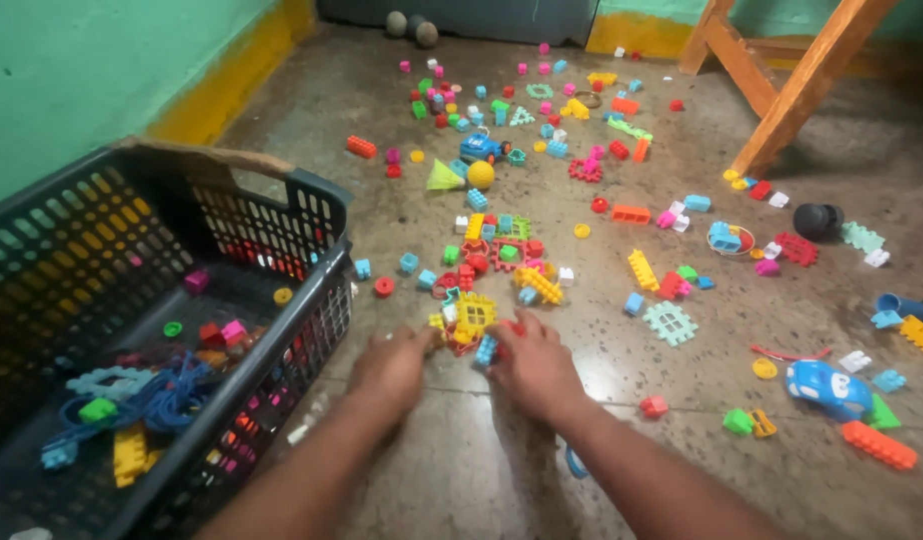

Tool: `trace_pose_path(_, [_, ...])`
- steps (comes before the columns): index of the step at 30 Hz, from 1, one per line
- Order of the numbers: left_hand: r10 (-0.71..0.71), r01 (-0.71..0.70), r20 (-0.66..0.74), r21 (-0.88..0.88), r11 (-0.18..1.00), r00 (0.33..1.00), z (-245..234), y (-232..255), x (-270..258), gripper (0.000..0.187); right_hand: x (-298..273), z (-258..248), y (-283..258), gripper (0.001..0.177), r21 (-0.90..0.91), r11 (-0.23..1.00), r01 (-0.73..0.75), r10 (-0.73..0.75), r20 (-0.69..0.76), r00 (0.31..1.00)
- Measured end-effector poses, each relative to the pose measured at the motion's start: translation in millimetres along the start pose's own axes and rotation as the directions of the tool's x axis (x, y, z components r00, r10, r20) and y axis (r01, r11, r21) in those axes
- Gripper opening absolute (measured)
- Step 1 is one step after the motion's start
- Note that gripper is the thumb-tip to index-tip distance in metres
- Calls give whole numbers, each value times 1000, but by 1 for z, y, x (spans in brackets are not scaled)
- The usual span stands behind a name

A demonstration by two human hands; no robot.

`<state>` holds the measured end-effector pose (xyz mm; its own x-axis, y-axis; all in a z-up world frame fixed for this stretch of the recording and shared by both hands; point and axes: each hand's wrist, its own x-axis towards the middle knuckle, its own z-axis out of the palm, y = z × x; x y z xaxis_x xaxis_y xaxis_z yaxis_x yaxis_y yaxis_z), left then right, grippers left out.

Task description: The person picks up plastic building blocks and toy cars from the floor and places them into a basket, then empties the basket and repeats the process.

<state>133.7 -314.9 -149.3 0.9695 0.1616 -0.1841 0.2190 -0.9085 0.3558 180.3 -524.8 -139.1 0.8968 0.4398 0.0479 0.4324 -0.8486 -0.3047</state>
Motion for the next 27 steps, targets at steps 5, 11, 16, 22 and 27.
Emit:
trace_pose_path(5, [61,-62,35,16,998,998,-13,38,-33,54,-16,-4,0,59,24,998,49,-51,55,997])
trace_pose_path(11, [84,-84,-7,-67,994,996,18,30,-28,29,-26,-12,3,40,72,996,48,-56,116,992])
trace_pose_path(16, [113,-119,-64,-96,988,992,25,27,-29,13,-28,-21,11,42,123,992,13,-31,145,989])
trace_pose_path(22, [24,-64,-145,-280,958,989,4,29,-37,11,-26,-36,17,43,165,986,-15,2,80,997])
trace_pose_path(27, [109,-181,-239,-303,936,965,-61,42,-54,22,-12,-55,-1,36,302,952,47,-26,-71,997])
